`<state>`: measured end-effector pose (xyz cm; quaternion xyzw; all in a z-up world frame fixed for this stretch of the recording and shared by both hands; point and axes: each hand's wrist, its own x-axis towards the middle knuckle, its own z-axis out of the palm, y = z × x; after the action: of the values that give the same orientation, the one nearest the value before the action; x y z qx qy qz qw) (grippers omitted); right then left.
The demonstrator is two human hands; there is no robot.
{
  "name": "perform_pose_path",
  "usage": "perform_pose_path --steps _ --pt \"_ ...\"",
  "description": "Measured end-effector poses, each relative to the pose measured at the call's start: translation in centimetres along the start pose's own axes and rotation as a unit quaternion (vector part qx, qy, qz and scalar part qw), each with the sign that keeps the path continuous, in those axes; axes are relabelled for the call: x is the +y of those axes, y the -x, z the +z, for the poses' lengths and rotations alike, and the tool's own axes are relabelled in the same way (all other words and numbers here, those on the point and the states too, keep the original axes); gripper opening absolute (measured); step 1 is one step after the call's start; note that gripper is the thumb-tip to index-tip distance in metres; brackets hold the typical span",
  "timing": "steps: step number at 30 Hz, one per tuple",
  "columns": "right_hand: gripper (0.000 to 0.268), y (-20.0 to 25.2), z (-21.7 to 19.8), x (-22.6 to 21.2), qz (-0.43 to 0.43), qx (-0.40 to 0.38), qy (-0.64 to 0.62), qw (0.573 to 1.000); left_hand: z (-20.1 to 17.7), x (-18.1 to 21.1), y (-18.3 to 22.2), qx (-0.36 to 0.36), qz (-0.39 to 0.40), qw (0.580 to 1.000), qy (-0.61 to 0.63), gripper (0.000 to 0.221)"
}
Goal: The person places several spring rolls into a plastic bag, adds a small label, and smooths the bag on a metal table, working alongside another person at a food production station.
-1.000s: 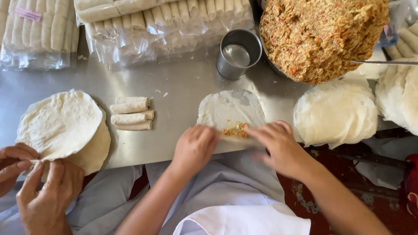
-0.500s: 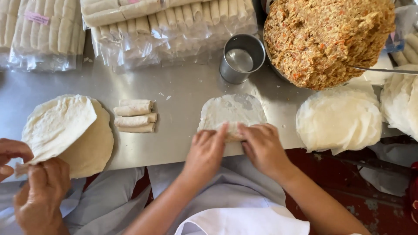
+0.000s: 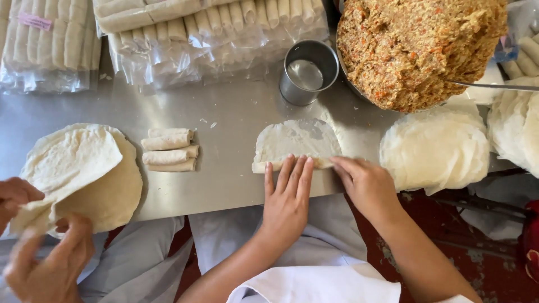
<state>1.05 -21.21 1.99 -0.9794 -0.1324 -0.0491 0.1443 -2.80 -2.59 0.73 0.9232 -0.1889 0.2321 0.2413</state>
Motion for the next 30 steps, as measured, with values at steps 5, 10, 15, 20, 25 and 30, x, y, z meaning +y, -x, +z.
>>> perform_pose_path --steps 5,10,15,20,25,30 --pt "0.02 -2.1 1.5 -4.1 -0.242 0.187 -0.083 0.948 -1.1 -2.2 0.4 0.035 -0.104 0.986 0.128 0.055" --pt "0.027 -2.4 1.1 -2.4 -0.23 0.097 -0.172 0.953 -5.1 -3.9 1.0 -0.122 -0.105 0.984 -0.076 0.06" --pt "0.015 -3.0 2.3 -2.4 -0.257 0.175 -0.17 0.935 -1.9 -8.4 1.8 0.0 -0.035 0.991 -0.129 0.018" --pt "0.015 -3.1 2.9 -1.8 -0.221 0.179 -0.186 0.941 -1.7 -3.6 -2.3 0.092 0.031 0.994 0.052 0.009" --pt "0.035 -3.2 2.6 -1.2 -0.254 0.165 -0.179 0.936 -0.7 -3.9 -1.5 0.058 0.049 0.993 0.093 0.014" --pt "0.015 -6.1 1.9 -0.2 -0.266 0.032 -0.245 0.932 -1.9 -6.5 -2.9 0.005 0.016 0.992 0.124 0.007"
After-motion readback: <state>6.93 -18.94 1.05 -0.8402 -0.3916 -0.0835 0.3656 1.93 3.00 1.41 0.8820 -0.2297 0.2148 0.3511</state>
